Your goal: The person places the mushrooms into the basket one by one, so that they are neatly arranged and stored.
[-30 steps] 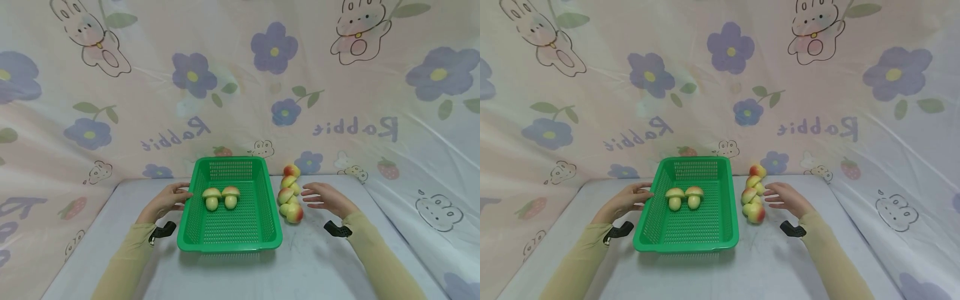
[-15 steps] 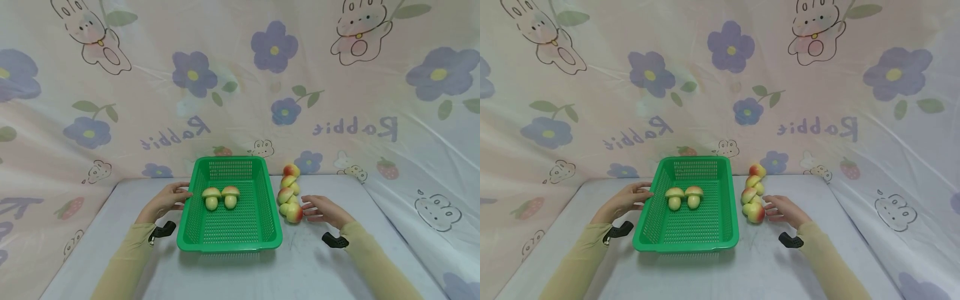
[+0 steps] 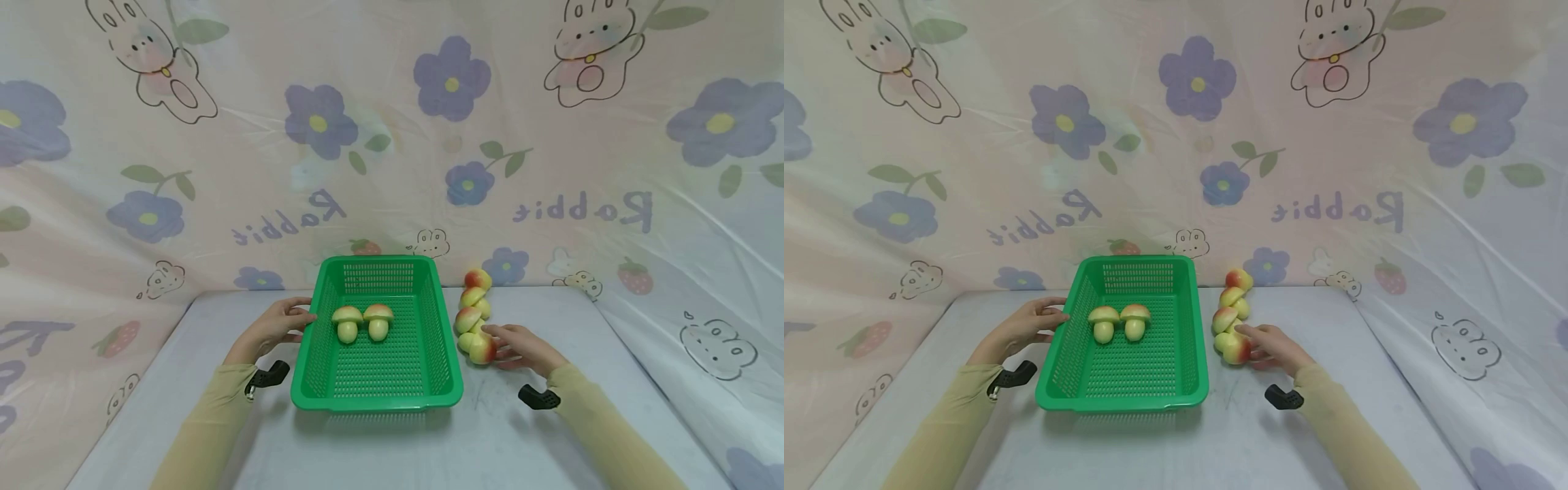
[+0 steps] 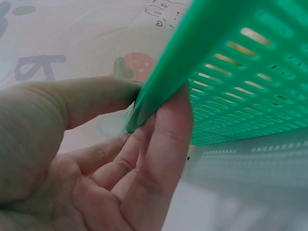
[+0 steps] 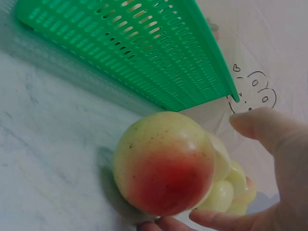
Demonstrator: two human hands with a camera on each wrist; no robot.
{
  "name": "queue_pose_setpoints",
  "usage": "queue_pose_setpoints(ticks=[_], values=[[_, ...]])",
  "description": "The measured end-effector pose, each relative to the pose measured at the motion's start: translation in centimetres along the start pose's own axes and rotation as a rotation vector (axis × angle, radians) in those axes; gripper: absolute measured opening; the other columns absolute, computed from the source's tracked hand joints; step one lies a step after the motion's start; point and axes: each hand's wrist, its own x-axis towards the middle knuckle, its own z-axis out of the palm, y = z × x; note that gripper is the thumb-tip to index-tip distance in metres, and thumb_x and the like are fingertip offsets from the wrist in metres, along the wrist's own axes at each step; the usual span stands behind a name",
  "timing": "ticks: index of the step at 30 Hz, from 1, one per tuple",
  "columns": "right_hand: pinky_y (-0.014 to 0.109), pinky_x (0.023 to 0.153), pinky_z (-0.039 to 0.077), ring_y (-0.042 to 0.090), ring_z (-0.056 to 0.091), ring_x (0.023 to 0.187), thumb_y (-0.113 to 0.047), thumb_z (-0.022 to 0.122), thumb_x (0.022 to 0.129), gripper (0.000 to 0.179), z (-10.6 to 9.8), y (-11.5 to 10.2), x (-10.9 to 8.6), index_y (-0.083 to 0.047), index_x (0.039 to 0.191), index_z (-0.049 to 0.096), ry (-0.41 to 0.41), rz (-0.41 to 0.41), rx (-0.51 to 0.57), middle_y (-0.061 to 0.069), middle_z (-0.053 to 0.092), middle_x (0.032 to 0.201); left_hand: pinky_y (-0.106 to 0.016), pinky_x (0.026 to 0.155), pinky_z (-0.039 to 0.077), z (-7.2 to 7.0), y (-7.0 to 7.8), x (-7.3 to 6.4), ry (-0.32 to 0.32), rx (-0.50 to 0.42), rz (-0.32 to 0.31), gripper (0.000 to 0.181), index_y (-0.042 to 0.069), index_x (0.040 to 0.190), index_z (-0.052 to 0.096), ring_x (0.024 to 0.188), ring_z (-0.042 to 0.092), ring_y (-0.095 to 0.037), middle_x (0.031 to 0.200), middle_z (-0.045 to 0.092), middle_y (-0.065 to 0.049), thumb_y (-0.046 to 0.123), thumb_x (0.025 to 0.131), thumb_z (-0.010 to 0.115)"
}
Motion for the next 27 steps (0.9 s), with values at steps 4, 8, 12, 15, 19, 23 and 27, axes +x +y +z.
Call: queue_pose_setpoints(ticks=[4,8,12,15,19,23,27], values=[[0.042,0.079,0.055,0.03,0.057,0.097,-0.057,0.061,0.087,0.081,0.3,0.0,0.2,0.01,0.13,0.043,0.024,0.009,-0.03,0.02,0.051,0.114,-0.037,0.075,0.056,0.0,0.0,0.0,0.003,-0.001,0.0,0.061,0.004,0.147,0.032,0.087,0.063,-0.023,0.115,0.059,-0.018,0.019,0.096,0.062],[0.041,0.077,0.055,0.028,0.055,0.093,-0.057,0.062,0.086,0.079,0.7,-0.1,0.3,0.009,0.125,0.045,0.048,0.014,-0.044,0.016,0.05,0.107,-0.037,0.075,0.056,0.0,0.0,0.0,0.004,-0.001,0.0,0.06,0.004,0.147,0.032,0.087,0.063,-0.023,0.115,0.059,-0.019,0.018,0.096,0.061],[0.039,0.076,0.055,0.025,0.053,0.089,-0.052,0.065,0.086,0.069,1.0,-0.1,0.3,0.007,0.118,0.048,0.065,0.011,-0.047,0.012,0.05,0.102,-0.037,0.075,0.056,0.0,0.1,0.1,0.006,0.004,-0.001,0.061,0.004,0.147,0.032,0.087,0.063,-0.023,0.115,0.059,-0.018,0.018,0.096,0.061],[0.039,0.076,0.055,0.025,0.053,0.089,-0.05,0.066,0.086,0.066,1.2,0.0,0.3,0.006,0.115,0.049,0.072,-0.006,-0.059,0.011,0.051,0.1,-0.037,0.075,0.056,0.0,0.1,0.1,0.005,0.005,0.001,0.061,0.004,0.147,0.031,0.087,0.062,-0.023,0.114,0.059,-0.018,0.019,0.096,0.062],[0.039,0.074,0.055,0.025,0.053,0.087,-0.048,0.067,0.087,0.065,1.4,0.0,0.2,0.007,0.115,0.047,0.083,-0.025,-0.093,0.012,0.052,0.099,-0.037,0.075,0.056,0.0,0.2,0.1,0.002,0.0,-0.003,0.062,0.004,0.147,0.031,0.087,0.062,-0.024,0.114,0.059,-0.018,0.019,0.096,0.061],[0.037,0.072,0.055,0.024,0.055,0.084,-0.045,0.069,0.085,0.063,1.6,0.0,0.2,0.007,0.114,0.048,0.091,-0.028,-0.109,0.011,0.054,0.096,-0.037,0.075,0.056,0.1,0.2,0.2,0.014,0.0,-0.015,0.062,0.004,0.147,0.032,0.086,0.062,-0.023,0.114,0.058,-0.018,0.019,0.095,0.063],[0.038,0.074,0.055,0.023,0.056,0.084,-0.043,0.071,0.084,0.06,1.5,0.1,0.2,0.006,0.111,0.049,0.088,-0.031,-0.109,0.01,0.055,0.096,-0.037,0.074,0.056,0.1,0.2,0.2,0.018,0.006,-0.017,0.064,0.002,0.147,0.031,0.085,0.062,-0.022,0.116,0.057,-0.019,0.019,0.094,0.063]])
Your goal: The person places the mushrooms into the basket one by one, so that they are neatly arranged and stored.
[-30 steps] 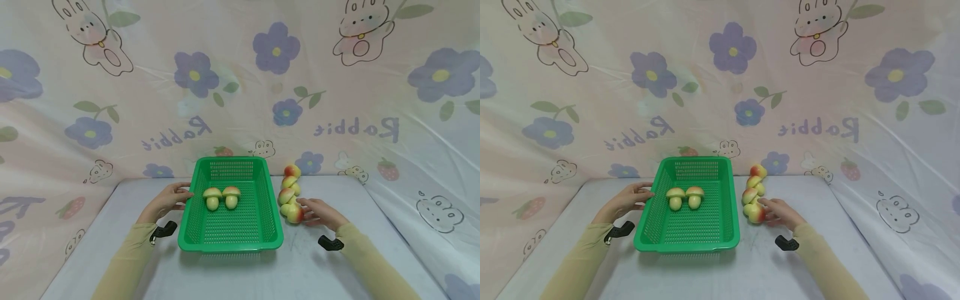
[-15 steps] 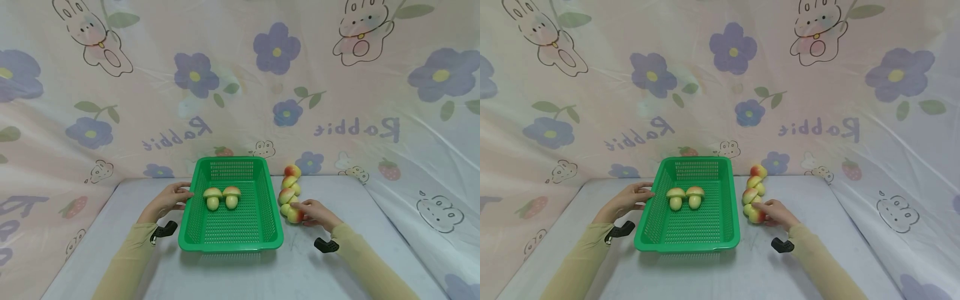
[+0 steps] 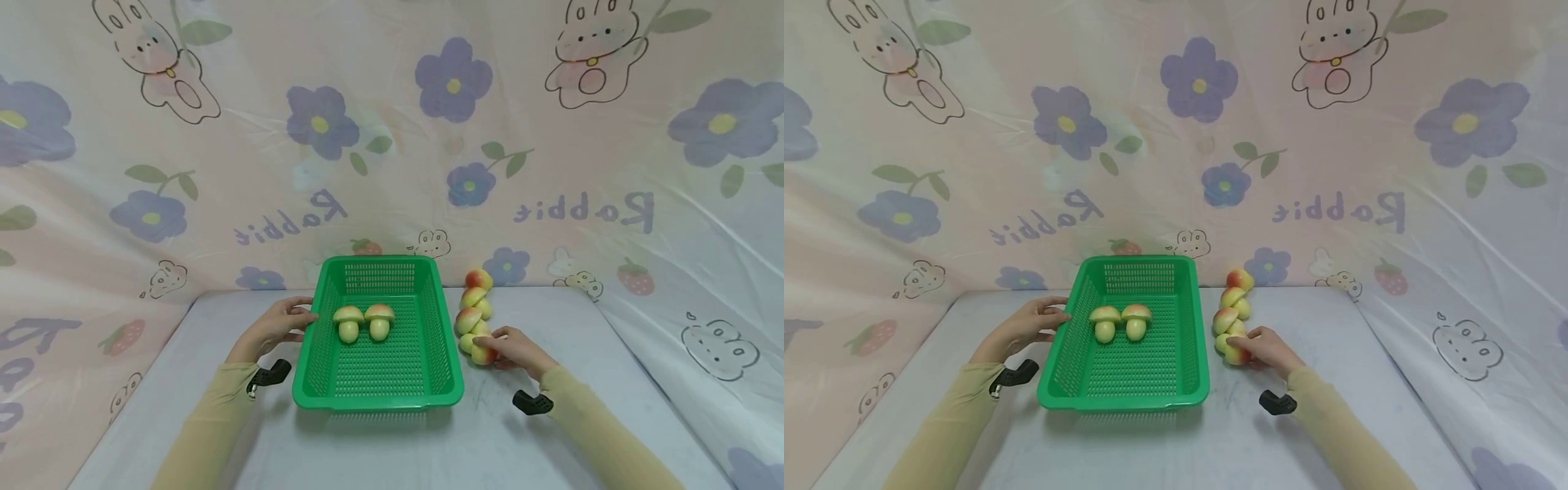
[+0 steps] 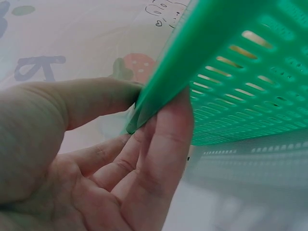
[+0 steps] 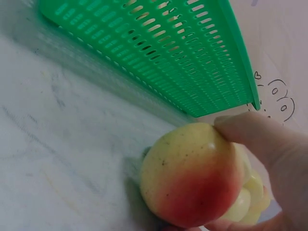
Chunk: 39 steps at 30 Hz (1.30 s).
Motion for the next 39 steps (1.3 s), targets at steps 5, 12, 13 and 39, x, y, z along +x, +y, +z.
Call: queue_pose_setpoints(ticks=[5,12,13,39], values=[[0.038,0.076,0.054,0.022,0.057,0.084,-0.04,0.073,0.083,0.058,-0.3,0.2,0.0,0.006,0.11,0.05,-0.016,0.003,0.001,0.012,0.056,0.099,-0.037,0.075,0.056,0.0,0.0,0.0,-0.001,-0.007,0.0,0.061,0.004,0.147,0.032,0.086,0.062,-0.023,0.116,0.058,-0.019,0.018,0.095,0.062],[0.038,0.077,0.054,0.02,0.059,0.085,-0.036,0.074,0.084,0.063,-0.9,0.6,-0.2,0.007,0.122,0.048,-0.054,-0.016,-0.009,0.017,0.056,0.111,-0.037,0.075,0.056,0.0,-0.2,0.0,0.001,-0.007,-0.003,0.062,0.004,0.147,0.033,0.087,0.062,-0.023,0.114,0.059,-0.017,0.019,0.095,0.062],[0.038,0.077,0.054,0.02,0.059,0.086,-0.035,0.074,0.084,0.063,-1.1,0.6,-0.2,0.007,0.124,0.048,-0.059,-0.022,-0.01,0.018,0.056,0.112,-0.037,0.075,0.056,0.0,-0.2,0.0,0.002,-0.007,-0.002,0.062,0.004,0.147,0.033,0.087,0.062,-0.023,0.115,0.059,-0.017,0.02,0.095,0.062],[0.037,0.086,0.05,0.022,0.055,0.099,-0.021,0.071,0.088,0.058,-2.9,1.8,-0.6,0.006,0.13,0.041,-0.176,-0.052,0.101,0.019,0.048,0.121,-0.036,0.073,0.056,0.1,-0.1,-0.2,-0.009,-0.03,0.008,0.06,0.004,0.146,0.033,0.089,0.061,-0.027,0.114,0.059,-0.018,0.018,0.095,0.062]])
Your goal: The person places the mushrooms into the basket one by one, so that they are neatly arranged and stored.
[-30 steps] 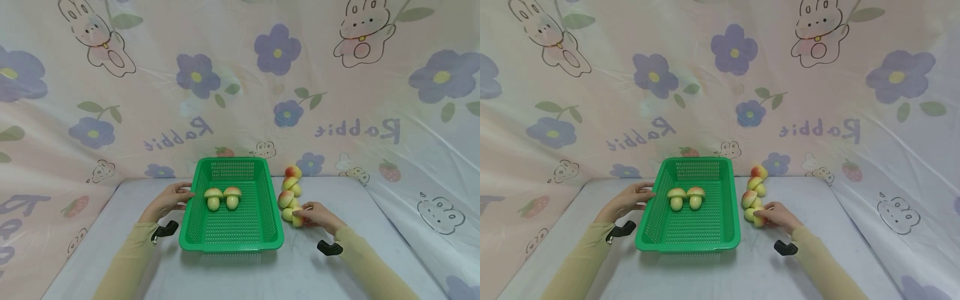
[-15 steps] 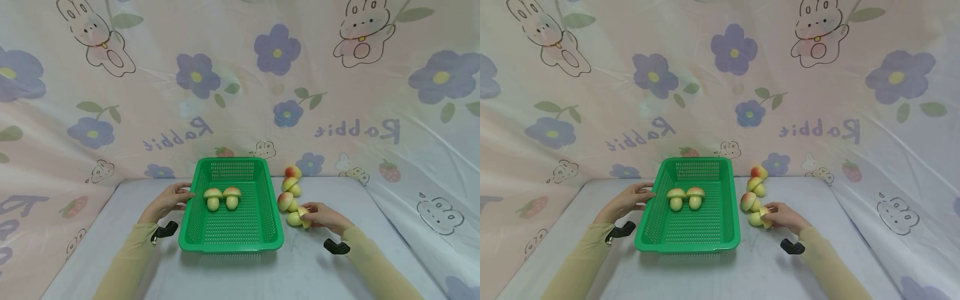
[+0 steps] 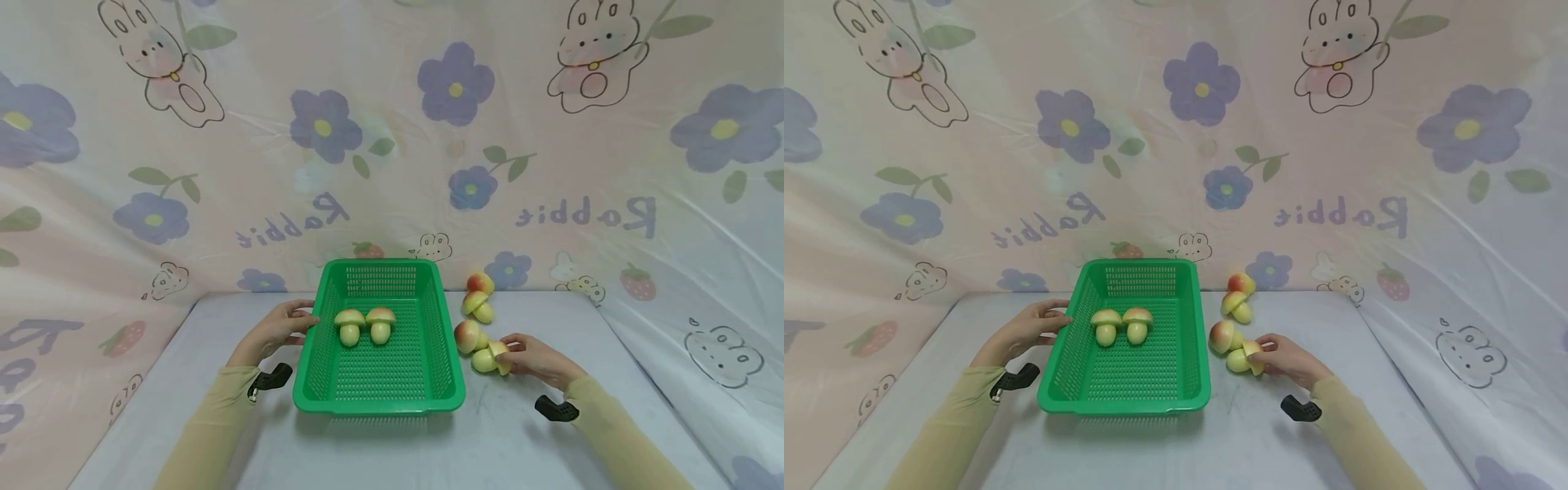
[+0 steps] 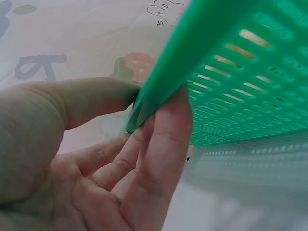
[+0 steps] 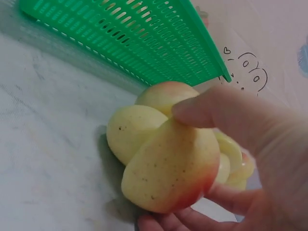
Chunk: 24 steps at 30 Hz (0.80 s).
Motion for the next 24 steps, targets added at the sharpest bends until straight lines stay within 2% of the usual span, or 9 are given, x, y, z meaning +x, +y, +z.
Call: queue_pose_setpoints(ticks=[6,15,24], values=[[0.039,0.087,0.051,0.021,0.056,0.099,-0.019,0.071,0.089,0.06,0.0,0.0,-0.1,0.008,0.134,0.041,0.001,-0.014,0.02,0.02,0.049,0.123,-0.037,0.073,0.056,0.0,0.0,-0.2,-0.001,-0.003,0.002,0.061,0.005,0.147,0.033,0.088,0.062,-0.026,0.113,0.058,-0.019,0.018,0.095,0.062],[0.039,0.088,0.049,0.022,0.055,0.1,-0.019,0.068,0.09,0.062,-0.3,0.0,-0.2,0.007,0.138,0.038,-0.049,-0.056,0.033,0.019,0.049,0.124,-0.037,0.074,0.056,-0.1,-0.1,-0.1,-0.001,0.002,0.006,0.061,0.004,0.147,0.033,0.087,0.062,-0.024,0.112,0.059,-0.018,0.019,0.095,0.062],[0.037,0.083,0.05,0.024,0.056,0.098,-0.018,0.067,0.091,0.057,-1.2,0.7,-0.2,0.003,0.135,0.039,-0.061,-0.091,0.021,0.018,0.05,0.119,-0.038,0.076,0.055,0.0,-0.3,0.1,-0.008,-0.007,0.015,0.058,0.004,0.146,0.034,0.088,0.063,-0.024,0.113,0.059,-0.019,0.018,0.096,0.061]])
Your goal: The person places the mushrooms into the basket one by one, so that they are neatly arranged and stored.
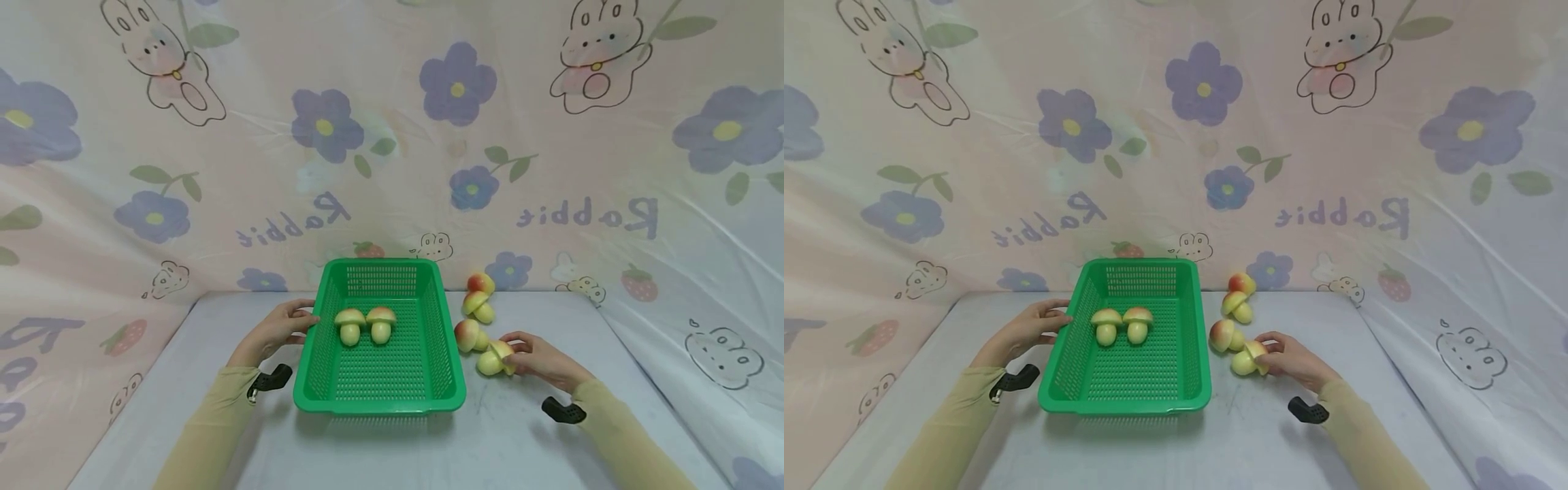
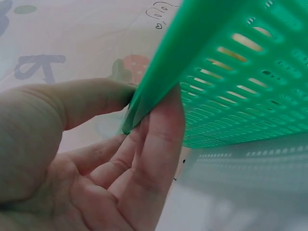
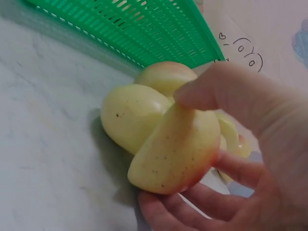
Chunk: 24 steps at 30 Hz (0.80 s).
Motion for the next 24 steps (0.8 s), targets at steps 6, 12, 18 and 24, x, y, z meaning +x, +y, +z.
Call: queue_pose_setpoints(ticks=[6,12,18,24], values=[[0.039,0.084,0.05,0.025,0.057,0.099,-0.019,0.068,0.091,0.056,-0.8,0.0,-0.6,0.002,0.135,0.041,-0.024,-0.041,-0.059,0.019,0.052,0.12,-0.038,0.074,0.055,0.1,-0.1,0.1,0.016,0.008,-0.002,0.06,0.007,0.148,0.031,0.085,0.063,-0.023,0.11,0.059,-0.019,0.017,0.096,0.061],[0.037,0.085,0.05,0.026,0.057,0.103,-0.016,0.066,0.091,0.054,-1.7,-0.4,-1.3,0.002,0.135,0.042,-0.05,-0.117,-0.106,0.02,0.053,0.122,-0.038,0.071,0.056,0.3,-0.1,0.3,0.036,0.006,-0.003,0.066,0.012,0.15,0.028,0.081,0.064,-0.024,0.106,0.061,-0.017,0.016,0.094,0.063],[0.04,0.087,0.05,0.028,0.056,0.106,-0.017,0.067,0.091,0.05,-2.6,-1.2,-1.5,-0.002,0.135,0.045,-0.051,-0.137,-0.123,0.019,0.054,0.123,-0.037,0.071,0.056,0.3,0.1,0.3,0.038,-0.001,0.005,0.07,0.011,0.151,0.026,0.078,0.062,-0.02,0.103,0.061,-0.014,0.012,0.092,0.065],[0.039,0.086,0.049,0.028,0.056,0.107,-0.018,0.065,0.093,0.047,-3.2,-2.6,-1.8,-0.004,0.134,0.046,-0.055,-0.181,-0.157,0.019,0.055,0.123,-0.039,0.073,0.056,0.3,0.2,0.0,0.03,0.008,0.009,0.074,0.013,0.152,0.024,0.083,0.063,-0.021,0.104,0.059,-0.013,0.01,0.091,0.066]])
